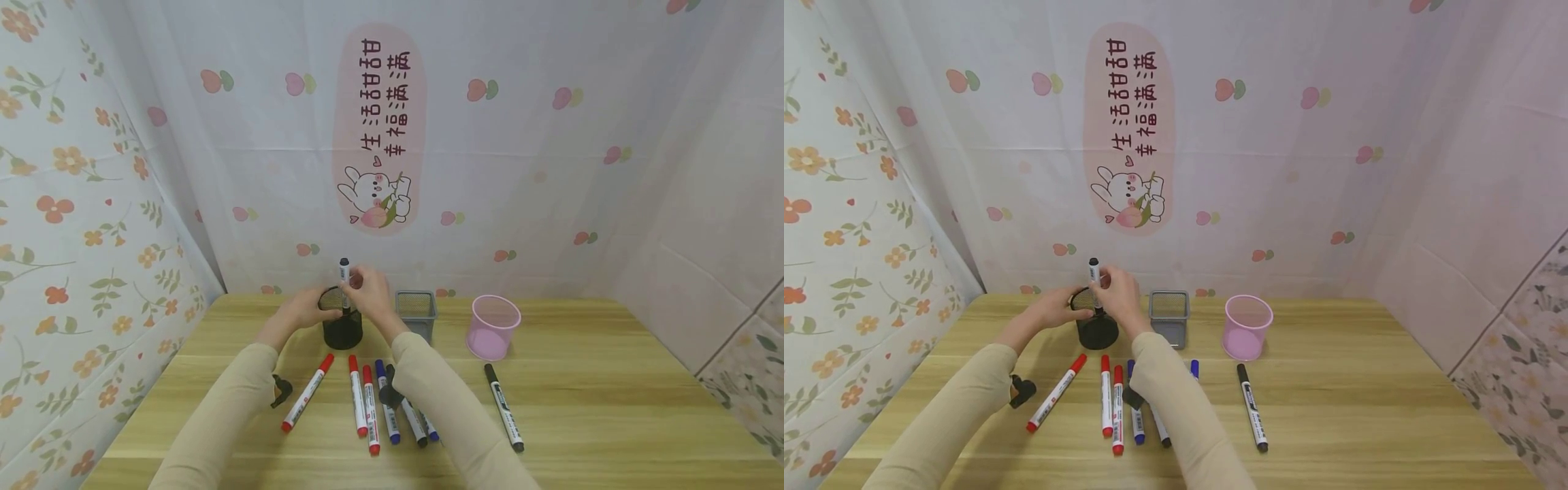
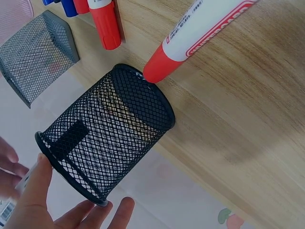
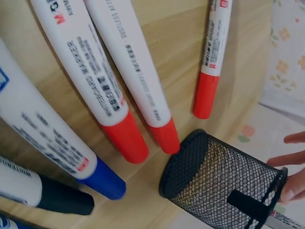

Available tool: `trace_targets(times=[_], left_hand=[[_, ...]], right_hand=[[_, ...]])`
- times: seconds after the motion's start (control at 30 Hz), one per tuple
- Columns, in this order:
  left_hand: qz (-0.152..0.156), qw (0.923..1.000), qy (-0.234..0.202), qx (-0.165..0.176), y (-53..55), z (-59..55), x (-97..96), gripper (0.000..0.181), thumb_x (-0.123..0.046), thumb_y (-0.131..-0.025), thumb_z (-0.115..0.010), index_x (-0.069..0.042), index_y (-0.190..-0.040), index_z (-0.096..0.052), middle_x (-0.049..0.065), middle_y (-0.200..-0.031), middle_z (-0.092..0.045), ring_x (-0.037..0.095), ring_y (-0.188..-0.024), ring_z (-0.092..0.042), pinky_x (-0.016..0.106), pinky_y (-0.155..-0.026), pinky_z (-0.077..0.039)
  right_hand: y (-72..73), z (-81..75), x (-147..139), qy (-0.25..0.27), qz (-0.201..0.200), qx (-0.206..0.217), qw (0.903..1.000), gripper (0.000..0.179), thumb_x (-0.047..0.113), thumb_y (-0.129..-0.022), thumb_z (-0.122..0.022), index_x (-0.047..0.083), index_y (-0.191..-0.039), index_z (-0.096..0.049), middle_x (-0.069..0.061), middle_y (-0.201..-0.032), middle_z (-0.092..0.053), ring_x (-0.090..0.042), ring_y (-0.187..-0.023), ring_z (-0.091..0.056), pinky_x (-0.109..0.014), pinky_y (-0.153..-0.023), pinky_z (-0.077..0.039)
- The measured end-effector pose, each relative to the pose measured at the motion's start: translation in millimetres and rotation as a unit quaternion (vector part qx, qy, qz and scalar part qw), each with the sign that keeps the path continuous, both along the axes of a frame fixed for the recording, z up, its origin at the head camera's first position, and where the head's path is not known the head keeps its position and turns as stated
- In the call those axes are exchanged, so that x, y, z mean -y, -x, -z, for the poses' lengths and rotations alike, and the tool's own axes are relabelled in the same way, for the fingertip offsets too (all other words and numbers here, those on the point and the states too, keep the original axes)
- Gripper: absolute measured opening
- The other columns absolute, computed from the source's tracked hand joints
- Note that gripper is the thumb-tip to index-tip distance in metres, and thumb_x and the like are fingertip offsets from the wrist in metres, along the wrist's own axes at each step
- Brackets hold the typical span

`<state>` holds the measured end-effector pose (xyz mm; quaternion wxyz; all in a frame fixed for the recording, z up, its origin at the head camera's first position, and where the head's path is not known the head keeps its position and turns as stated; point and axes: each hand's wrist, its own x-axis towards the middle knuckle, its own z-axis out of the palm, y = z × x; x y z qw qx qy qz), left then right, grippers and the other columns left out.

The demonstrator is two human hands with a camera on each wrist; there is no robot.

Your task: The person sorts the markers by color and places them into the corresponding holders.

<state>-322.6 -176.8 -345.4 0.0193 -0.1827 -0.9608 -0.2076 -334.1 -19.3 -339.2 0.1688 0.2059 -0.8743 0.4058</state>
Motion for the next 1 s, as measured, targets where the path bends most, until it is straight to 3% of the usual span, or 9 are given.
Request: trace_targets(times=[0.27,0.5,0.73,1.0], left_hand=[[-0.003,1.0000,0.004,0.003,-0.4,-1.7,-0.1,0.056,-0.034,-0.081,-0.062,0.000,-0.123,-0.045,0.020,-0.110,-0.054,0.036,-0.100,-0.050,0.047,-0.079,-0.040],[-0.004,0.9999,0.011,0.005,1.1,-2.1,-0.3,0.060,-0.035,-0.082,-0.061,0.002,-0.125,-0.042,0.023,-0.115,-0.051,0.039,-0.105,-0.047,0.050,-0.081,-0.039],[0.003,0.9999,-0.001,0.013,-0.1,-2.4,-1.1,0.054,-0.035,-0.081,-0.061,-0.001,-0.120,-0.047,0.014,-0.097,-0.058,0.028,-0.085,-0.054,0.041,-0.068,-0.043],[0.003,0.9999,0.002,0.013,-0.7,-3.0,-0.6,0.053,-0.034,-0.082,-0.061,0.001,-0.119,-0.047,0.016,-0.098,-0.057,0.030,-0.087,-0.054,0.042,-0.068,-0.043]], right_hand=[[0.9,12.4,-1.6,0.012,-0.013,0.004,0.9998,0.018,0.013,-0.080,-0.065,0.003,-0.094,-0.062,-0.002,-0.076,-0.061,-0.013,-0.070,-0.056,-0.022,-0.061,-0.045],[-0.8,18.9,-2.5,0.008,-0.010,0.011,0.9998,0.017,0.016,-0.080,-0.066,0.003,-0.090,-0.062,-0.003,-0.079,-0.061,-0.014,-0.073,-0.057,-0.023,-0.065,-0.045],[-1.8,24.4,-3.7,0.012,-0.009,0.017,0.9997,0.023,0.015,-0.079,-0.066,0.001,-0.097,-0.062,-0.006,-0.084,-0.062,-0.016,-0.076,-0.059,-0.024,-0.067,-0.047],[-3.2,25.2,-9.1,0.017,-0.007,0.025,0.9995,0.024,0.017,-0.080,-0.065,0.003,-0.100,-0.062,-0.005,-0.087,-0.063,-0.014,-0.078,-0.059,-0.025,-0.068,-0.047]])
